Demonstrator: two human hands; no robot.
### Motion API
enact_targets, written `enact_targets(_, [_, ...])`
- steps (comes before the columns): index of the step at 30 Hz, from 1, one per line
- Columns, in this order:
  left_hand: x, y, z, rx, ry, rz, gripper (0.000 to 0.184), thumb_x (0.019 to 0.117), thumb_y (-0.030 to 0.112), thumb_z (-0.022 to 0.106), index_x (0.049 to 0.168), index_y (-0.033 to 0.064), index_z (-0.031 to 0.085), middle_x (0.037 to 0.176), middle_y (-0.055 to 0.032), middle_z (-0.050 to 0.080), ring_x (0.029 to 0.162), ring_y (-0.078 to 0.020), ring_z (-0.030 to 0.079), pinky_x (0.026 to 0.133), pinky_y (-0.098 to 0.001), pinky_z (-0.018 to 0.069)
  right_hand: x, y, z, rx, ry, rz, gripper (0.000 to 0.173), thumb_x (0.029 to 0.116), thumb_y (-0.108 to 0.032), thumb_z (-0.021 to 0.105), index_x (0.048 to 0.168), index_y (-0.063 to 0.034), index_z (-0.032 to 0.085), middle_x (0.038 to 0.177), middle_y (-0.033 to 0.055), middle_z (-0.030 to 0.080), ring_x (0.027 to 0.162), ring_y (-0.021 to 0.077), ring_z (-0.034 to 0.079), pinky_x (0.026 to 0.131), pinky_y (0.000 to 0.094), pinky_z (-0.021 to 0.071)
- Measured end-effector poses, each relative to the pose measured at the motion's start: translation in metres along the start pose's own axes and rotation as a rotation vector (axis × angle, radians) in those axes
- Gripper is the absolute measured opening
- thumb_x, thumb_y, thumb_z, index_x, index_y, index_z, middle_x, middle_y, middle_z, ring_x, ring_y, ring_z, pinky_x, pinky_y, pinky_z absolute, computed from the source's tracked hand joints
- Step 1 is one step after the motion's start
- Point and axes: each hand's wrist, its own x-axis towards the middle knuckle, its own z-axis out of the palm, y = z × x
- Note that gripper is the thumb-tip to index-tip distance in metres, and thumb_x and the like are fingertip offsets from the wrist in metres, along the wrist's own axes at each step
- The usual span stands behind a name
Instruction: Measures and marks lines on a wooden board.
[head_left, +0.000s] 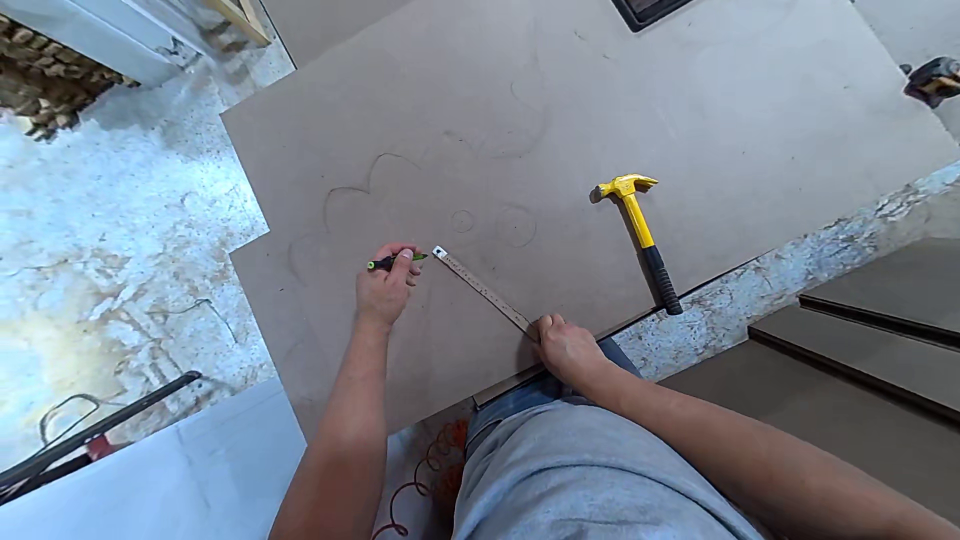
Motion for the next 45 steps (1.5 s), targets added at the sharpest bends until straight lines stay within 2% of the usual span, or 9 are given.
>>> enact_targets(3, [0.002,0.004,-0.002,-0.272,-0.084,-0.019,0.034,0.1121,0.022,0.038,0.118,0.0005,0.064,0.112,-0.0134,0.076,0.088,-0.0236,0.076,0.083,-0.0382,0.0646,0.001,-0.003,-0.001,-0.017,-0.006,0.025,0.034,0.1036,-0.031,0.05,0.116,-0.0012,0.06,0.113,0.0192,0.066,0.103,0.0364,0.069,0.082,0.0511,0.0585])
enact_targets(5, [0.0,0.007,-0.004,-0.411,-0.191,-0.055,0.067,0.1108,0.049,0.013,0.125,0.0023,0.059,0.119,-0.0147,0.072,0.1,-0.0256,0.074,0.092,-0.0423,0.061,0.002,-0.001,0.002,0.009,0.028,0.032,0.035,0.1017,-0.032,0.052,0.115,-0.0018,0.062,0.111,0.0181,0.066,0.104,0.0352,0.069,0.082,0.0501,0.0582])
enact_targets(7, [-0.004,0.015,-0.006,-0.49,-0.25,-0.128,0.094,0.0993,0.069,-0.005,0.135,0.0056,0.056,0.125,-0.0113,0.07,0.107,-0.022,0.072,0.097,-0.04,0.0574,0.0,0.003,0.003,0.026,0.07,0.027,0.035,0.1,-0.034,0.053,0.113,-0.0029,0.063,0.109,0.0167,0.066,0.103,0.0339,0.069,0.081,0.0488,0.0578])
enact_targets(10, [-0.005,0.014,-0.005,-0.495,-0.248,-0.145,0.098,0.0998,0.063,-0.011,0.133,0.0034,0.059,0.124,-0.0125,0.071,0.107,-0.0218,0.072,0.097,-0.0397,0.0574,-0.003,0.007,0.001,0.068,0.112,0.027,0.034,0.0978,-0.036,0.055,0.109,-0.005,0.063,0.104,0.0146,0.068,0.096,0.0324,0.07,0.077,0.0494,0.0585])
enact_targets(13, [-0.003,0.007,-0.003,-0.462,-0.227,-0.097,0.091,0.1031,0.055,-0.01,0.125,0.0058,0.063,0.12,-0.0111,0.073,0.1,-0.0194,0.073,0.092,-0.0375,0.0582,-0.006,0.008,-0.001,0.082,0.106,0.032,0.033,0.0984,-0.037,0.054,0.108,-0.0067,0.063,0.098,0.0131,0.069,0.091,0.0312,0.072,0.075,0.0501,0.0581])
enact_targets(22, [0.01,-0.023,0.005,-0.434,-0.191,-0.018,0.078,0.108,0.044,-0.002,0.12,0.0028,0.064,0.115,-0.0145,0.074,0.096,-0.022,0.073,0.089,-0.0366,0.0596,-0.011,0.008,-0.003,0.087,0.132,0.02,0.032,0.0965,-0.039,0.056,0.104,-0.0095,0.064,0.092,0.0104,0.069,0.086,0.0288,0.072,0.071,0.0481,0.0582])
enact_targets(39, [0.011,-0.022,0.014,-0.413,-0.24,-0.011,0.082,0.1073,0.05,-0.003,0.124,0.0012,0.061,0.118,-0.0142,0.073,0.098,-0.0218,0.073,0.092,-0.0372,0.0594,-0.017,0.006,-0.007,0.082,0.143,0.02,0.032,0.0965,-0.039,0.056,0.105,-0.0096,0.064,0.093,0.0102,0.07,0.086,0.0284,0.072,0.071,0.0476,0.0584])
enact_targets(42, [0.011,-0.016,0.017,-0.215,-0.243,0.045,0.075,0.11,0.051,0.011,0.127,0.0002,0.063,0.12,-0.0129,0.073,0.102,-0.0217,0.073,0.095,-0.04,0.0602,-0.021,0.005,-0.012,0.116,0.132,0.022,0.031,0.0958,-0.04,0.058,0.105,-0.0105,0.065,0.091,0.0093,0.07,0.086,0.0281,0.072,0.071,0.0491,0.0582])
enact_targets(45, [0.009,-0.006,0.02,0.127,-0.192,0.122,0.05,0.1086,0.049,0.042,0.123,0.0092,0.069,0.112,-0.0057,0.076,0.097,-0.0158,0.075,0.091,-0.0403,0.0633,-0.027,0.004,-0.024,0.217,0.073,0.067,0.028,0.094,-0.041,0.061,0.107,-0.0163,0.065,0.086,0.0037,0.07,0.084,0.0231,0.072,0.073,0.0472,0.0585])
